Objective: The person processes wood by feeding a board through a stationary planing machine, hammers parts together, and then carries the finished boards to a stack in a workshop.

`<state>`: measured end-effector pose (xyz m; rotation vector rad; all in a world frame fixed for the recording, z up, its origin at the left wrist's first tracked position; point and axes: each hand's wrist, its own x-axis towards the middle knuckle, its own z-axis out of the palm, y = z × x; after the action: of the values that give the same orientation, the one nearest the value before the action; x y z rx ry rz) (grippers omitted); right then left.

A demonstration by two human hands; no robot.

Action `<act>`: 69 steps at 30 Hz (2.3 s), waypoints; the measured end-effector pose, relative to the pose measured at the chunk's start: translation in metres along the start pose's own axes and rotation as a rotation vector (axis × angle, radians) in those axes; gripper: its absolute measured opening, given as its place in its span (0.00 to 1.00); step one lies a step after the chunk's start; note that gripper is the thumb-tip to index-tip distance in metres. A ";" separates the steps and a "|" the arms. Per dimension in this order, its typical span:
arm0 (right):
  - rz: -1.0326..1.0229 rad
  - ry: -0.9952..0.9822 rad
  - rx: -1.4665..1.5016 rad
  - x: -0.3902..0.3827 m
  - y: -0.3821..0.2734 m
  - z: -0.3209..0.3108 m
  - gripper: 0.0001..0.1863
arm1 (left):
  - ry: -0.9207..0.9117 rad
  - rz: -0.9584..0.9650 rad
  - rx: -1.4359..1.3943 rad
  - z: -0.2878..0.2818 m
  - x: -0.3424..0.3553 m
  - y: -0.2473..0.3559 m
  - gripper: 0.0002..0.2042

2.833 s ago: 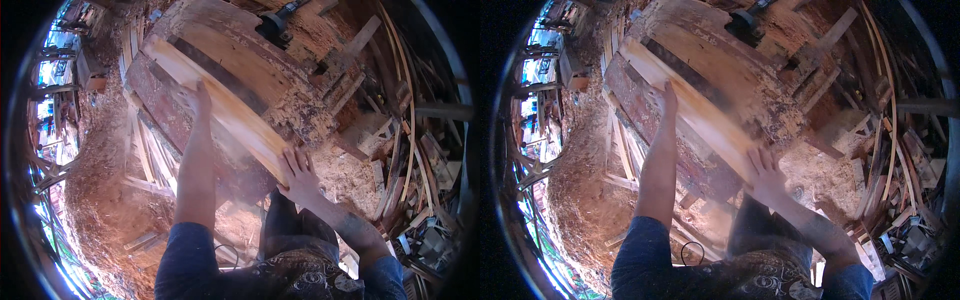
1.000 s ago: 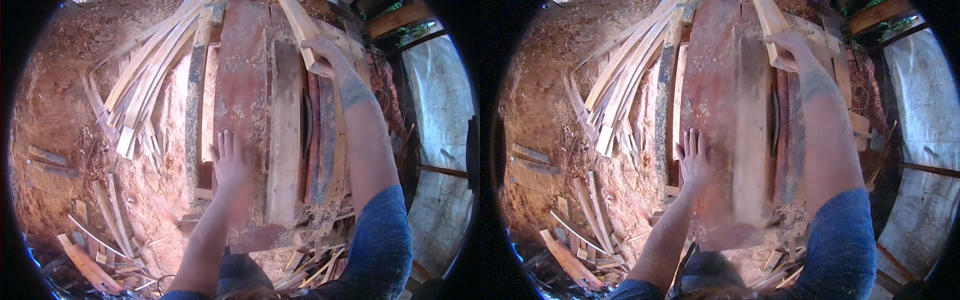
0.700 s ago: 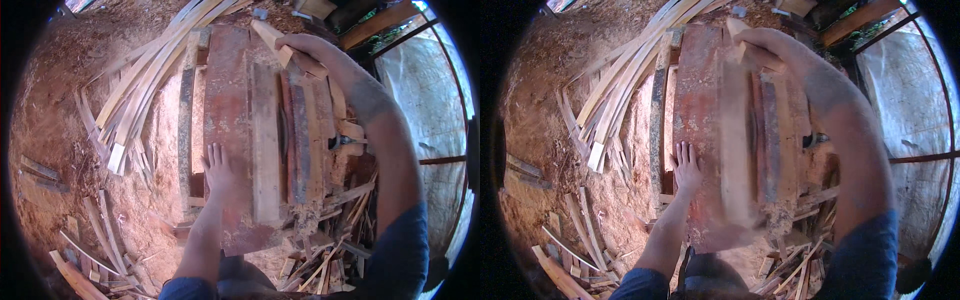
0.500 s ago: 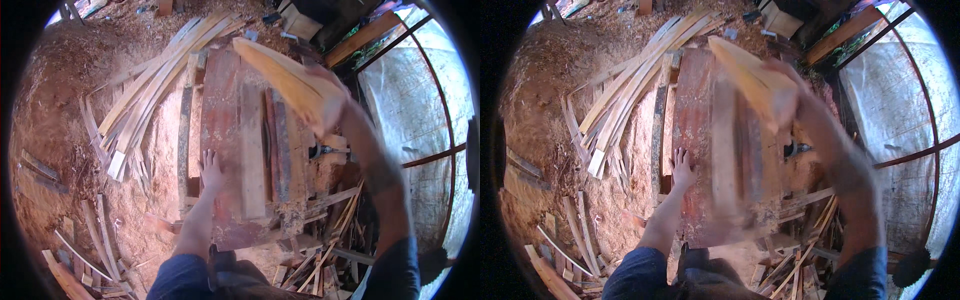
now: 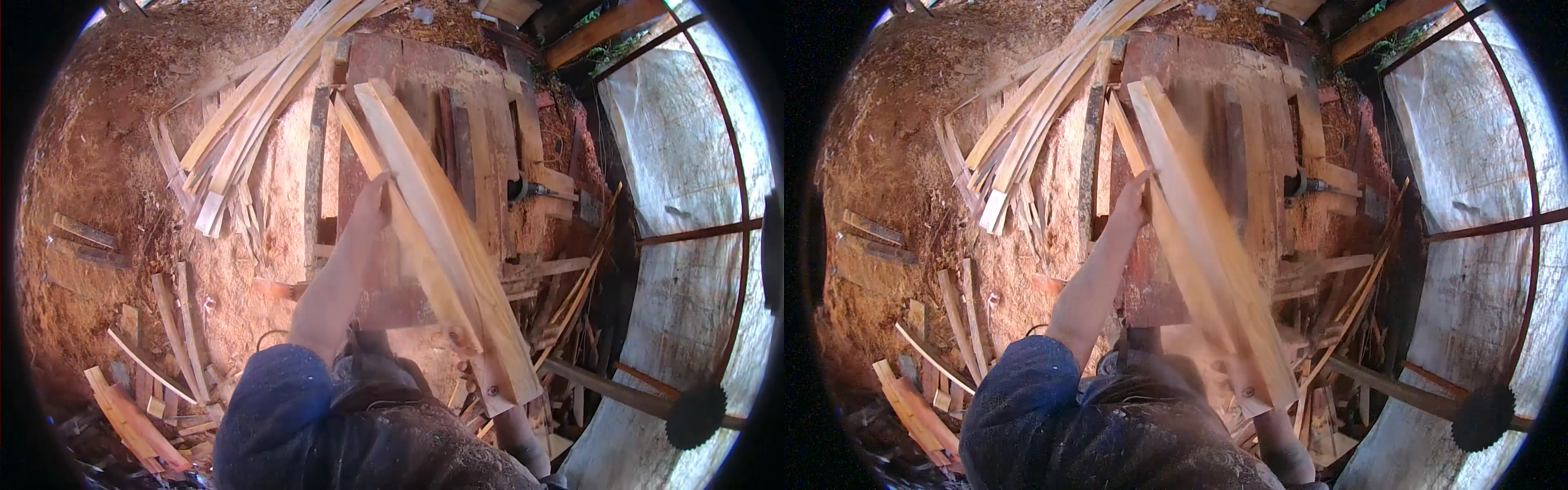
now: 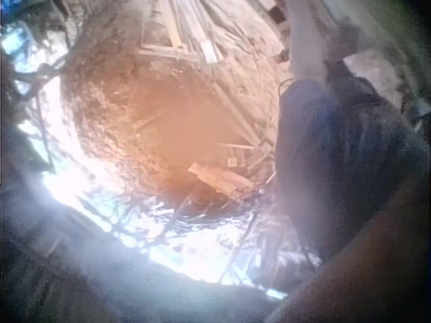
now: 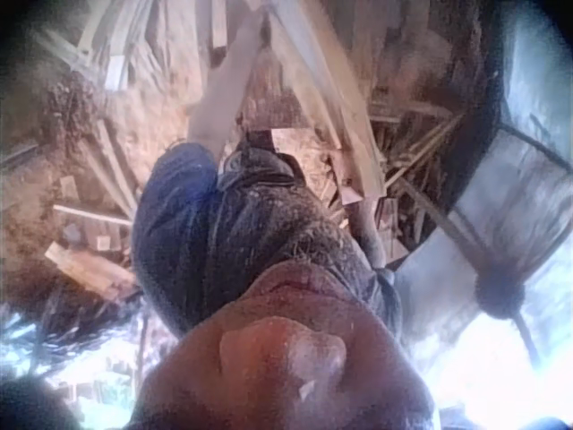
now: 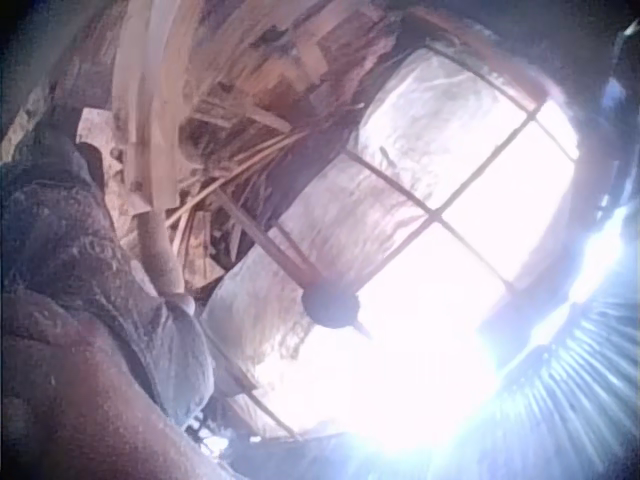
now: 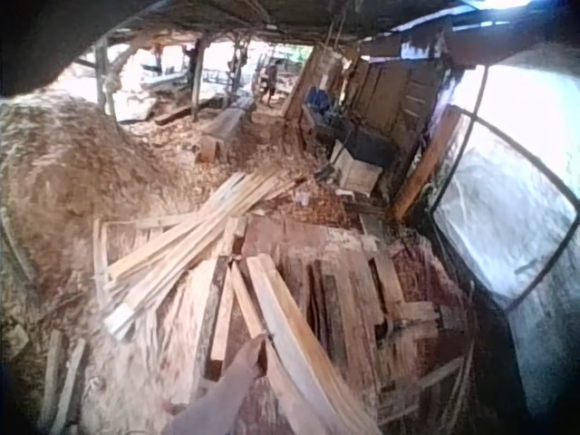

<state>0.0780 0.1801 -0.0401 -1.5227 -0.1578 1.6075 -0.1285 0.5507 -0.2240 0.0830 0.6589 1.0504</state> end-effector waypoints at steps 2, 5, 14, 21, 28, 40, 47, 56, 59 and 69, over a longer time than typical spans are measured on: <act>0.021 0.039 0.128 -0.009 0.034 -0.023 0.31 | 0.066 -0.059 0.002 0.007 -0.012 -0.005 0.20; 0.027 0.068 0.260 -0.031 0.061 -0.071 0.33 | 0.088 -0.151 0.113 0.031 -0.031 -0.015 0.17; 0.034 0.163 -0.875 -0.184 0.027 -0.037 0.39 | 0.138 -0.224 0.275 -0.011 -0.182 -0.091 0.10; -0.111 0.410 -1.301 -0.342 0.179 -0.088 0.35 | -0.142 -0.157 0.222 -0.053 -0.337 -0.138 0.17; -0.183 0.330 -1.143 -0.478 0.240 -0.088 0.33 | -0.091 -0.244 0.374 -0.016 -0.491 -0.130 0.24; 0.056 0.073 -0.941 -0.469 0.239 -0.064 0.41 | -0.052 -0.240 0.702 -0.066 -0.510 -0.127 0.23; -0.166 -0.123 -0.607 -0.436 0.267 -0.051 0.32 | -0.092 -0.207 0.760 -0.084 -0.532 -0.111 0.22; -0.444 -0.124 -0.350 -0.463 0.233 -0.047 0.19 | -0.286 -0.180 0.738 -0.085 -0.539 -0.111 0.29; -0.666 -0.180 -0.398 -0.452 0.232 -0.044 0.20 | -0.438 -0.256 0.762 -0.089 -0.524 -0.086 0.32; -0.723 -0.051 -0.462 -0.458 0.235 -0.017 0.19 | -0.352 -0.076 1.003 0.026 -0.703 -0.105 0.20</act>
<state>-0.0936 -0.2674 0.1473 -1.5037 -1.0420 1.0544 -0.2617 -0.0759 0.0845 1.0779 0.7995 0.5247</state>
